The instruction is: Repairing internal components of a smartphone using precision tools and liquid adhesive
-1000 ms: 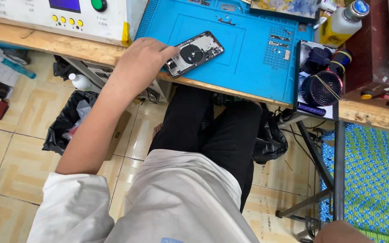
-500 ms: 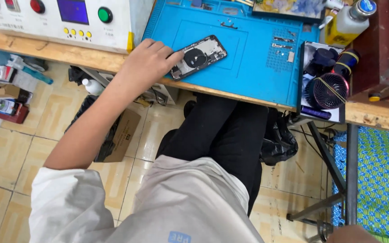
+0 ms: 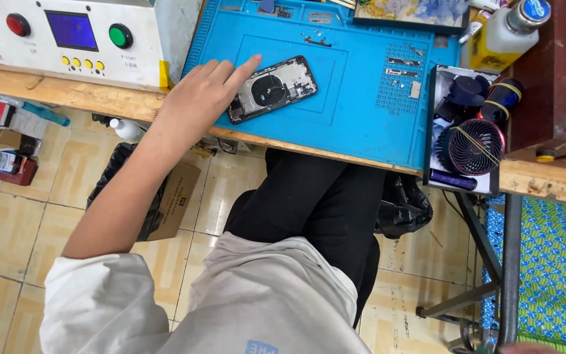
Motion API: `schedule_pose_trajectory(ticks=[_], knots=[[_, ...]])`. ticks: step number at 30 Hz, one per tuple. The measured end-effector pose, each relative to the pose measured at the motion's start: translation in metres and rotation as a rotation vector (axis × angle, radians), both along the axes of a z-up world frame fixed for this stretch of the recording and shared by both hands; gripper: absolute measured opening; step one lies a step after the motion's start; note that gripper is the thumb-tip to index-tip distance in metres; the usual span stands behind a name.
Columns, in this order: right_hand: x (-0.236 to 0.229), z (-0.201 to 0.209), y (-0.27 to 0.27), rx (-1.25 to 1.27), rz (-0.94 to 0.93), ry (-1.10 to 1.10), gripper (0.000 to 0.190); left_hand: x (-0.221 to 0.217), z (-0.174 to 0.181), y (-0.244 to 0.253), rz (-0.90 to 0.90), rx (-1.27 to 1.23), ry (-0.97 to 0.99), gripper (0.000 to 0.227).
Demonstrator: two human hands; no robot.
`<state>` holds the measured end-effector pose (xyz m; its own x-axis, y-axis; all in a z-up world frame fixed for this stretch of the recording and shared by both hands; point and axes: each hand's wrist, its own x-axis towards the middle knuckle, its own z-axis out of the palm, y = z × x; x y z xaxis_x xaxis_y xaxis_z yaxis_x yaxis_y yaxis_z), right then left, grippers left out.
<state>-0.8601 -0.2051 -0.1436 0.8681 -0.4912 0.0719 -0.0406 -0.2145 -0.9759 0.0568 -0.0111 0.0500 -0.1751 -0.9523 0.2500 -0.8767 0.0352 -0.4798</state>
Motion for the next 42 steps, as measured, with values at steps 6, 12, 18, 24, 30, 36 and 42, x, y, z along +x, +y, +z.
schedule_pose_trajectory(ticks=[6, 12, 18, 24, 30, 36, 42], knots=[[0.297, 0.039, 0.217, -0.136, -0.862, -0.248, 0.093, -0.022, 0.023, 0.001, -0.132, -0.072, 0.651, 0.057], [0.272, 0.055, 0.163, 0.527, -0.182, -0.468, 0.102, -0.03, 0.034, 0.004, 0.019, 0.098, 0.866, 0.1], [0.4, 0.154, 0.178, 0.213, -0.399, -0.225, 0.036, -0.018, 0.04, -0.004, -0.003, 0.155, 1.047, 0.104], [0.458, 0.17, 0.162, 0.362, -0.202, -0.295, 0.02, -0.004, 0.049, -0.027, -0.191, 0.336, 1.142, 0.109], [0.52, 0.197, 0.14, 0.354, -0.494, -0.306, 0.028, 0.008, 0.029, -0.059, -0.494, 0.458, 0.96, 0.115], [0.59, 0.211, 0.077, 0.051, -0.617, -0.209, 0.02, 0.005, 0.027, -0.074, -0.531, 0.436, 0.784, 0.118], [0.626, 0.217, 0.042, -0.063, -0.621, -0.016, 0.017, 0.005, 0.013, -0.076, -0.452, 0.437, 0.825, 0.113]])
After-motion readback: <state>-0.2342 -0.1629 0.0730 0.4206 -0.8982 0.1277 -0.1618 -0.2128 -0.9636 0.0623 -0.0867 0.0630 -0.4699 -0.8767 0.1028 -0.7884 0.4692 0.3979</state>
